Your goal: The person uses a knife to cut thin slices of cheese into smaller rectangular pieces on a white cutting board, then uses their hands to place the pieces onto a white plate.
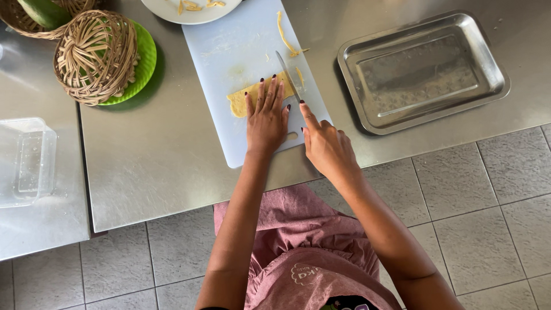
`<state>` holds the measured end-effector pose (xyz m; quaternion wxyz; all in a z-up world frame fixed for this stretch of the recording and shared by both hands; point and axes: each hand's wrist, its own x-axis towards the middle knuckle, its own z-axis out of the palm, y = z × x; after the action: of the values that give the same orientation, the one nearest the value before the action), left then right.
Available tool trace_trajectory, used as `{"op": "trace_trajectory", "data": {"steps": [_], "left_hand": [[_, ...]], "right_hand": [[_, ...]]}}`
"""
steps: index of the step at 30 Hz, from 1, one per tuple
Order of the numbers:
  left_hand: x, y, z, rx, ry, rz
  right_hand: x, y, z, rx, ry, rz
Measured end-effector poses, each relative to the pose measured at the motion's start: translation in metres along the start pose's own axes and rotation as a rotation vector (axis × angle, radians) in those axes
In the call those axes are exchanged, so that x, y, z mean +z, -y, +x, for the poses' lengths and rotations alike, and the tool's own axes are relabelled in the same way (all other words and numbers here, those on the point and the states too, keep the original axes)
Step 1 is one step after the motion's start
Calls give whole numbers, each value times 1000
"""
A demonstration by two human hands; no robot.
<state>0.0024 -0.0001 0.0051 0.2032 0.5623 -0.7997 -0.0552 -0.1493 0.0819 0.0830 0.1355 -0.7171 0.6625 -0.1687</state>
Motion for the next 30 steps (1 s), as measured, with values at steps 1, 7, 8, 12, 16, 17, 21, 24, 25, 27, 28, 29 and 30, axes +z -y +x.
{"op": "trace_trajectory", "data": {"steps": [1, 7, 8, 12, 16, 17, 21, 24, 25, 27, 28, 29, 30], "left_hand": [[0, 0, 0, -3, -1, 1], [2, 1, 0, -7, -6, -10], [2, 1, 1, -6, -11, -25], [2, 4, -1, 12, -43, -93], [-2, 10, -5, -14, -141, -112], [-6, 13, -8, -54, -150, -74], [-19, 36, -24, -205, -152, 13], [-18, 50, -37, -266, -71, 25], [-15, 49, -39, -272, -71, 28], [-11, 47, -36, -198, -64, 134], [-12, 49, -35, -183, -64, 138], [-14, 49, -36, -217, -51, 102], [-13, 45, -35, -249, -36, 55]], "right_hand": [[-1, 0, 0, -7, -15, 4], [-4, 0, -2, 11, -13, 29], [-5, 0, -2, 11, -29, 37], [-9, 2, -3, -4, -36, 38], [-11, 5, -4, 24, -22, 53], [-12, 6, -5, 35, -16, 71], [-17, 11, -4, 8, -27, 73], [-16, 19, -6, 11, -21, 208], [-15, 22, -6, -6, 0, 207], [-10, 30, -5, -25, 15, 218], [-7, 34, -5, 4, 65, 229], [-3, 36, -5, 33, 116, 241], [0, 38, -5, 47, 104, 240]]}}
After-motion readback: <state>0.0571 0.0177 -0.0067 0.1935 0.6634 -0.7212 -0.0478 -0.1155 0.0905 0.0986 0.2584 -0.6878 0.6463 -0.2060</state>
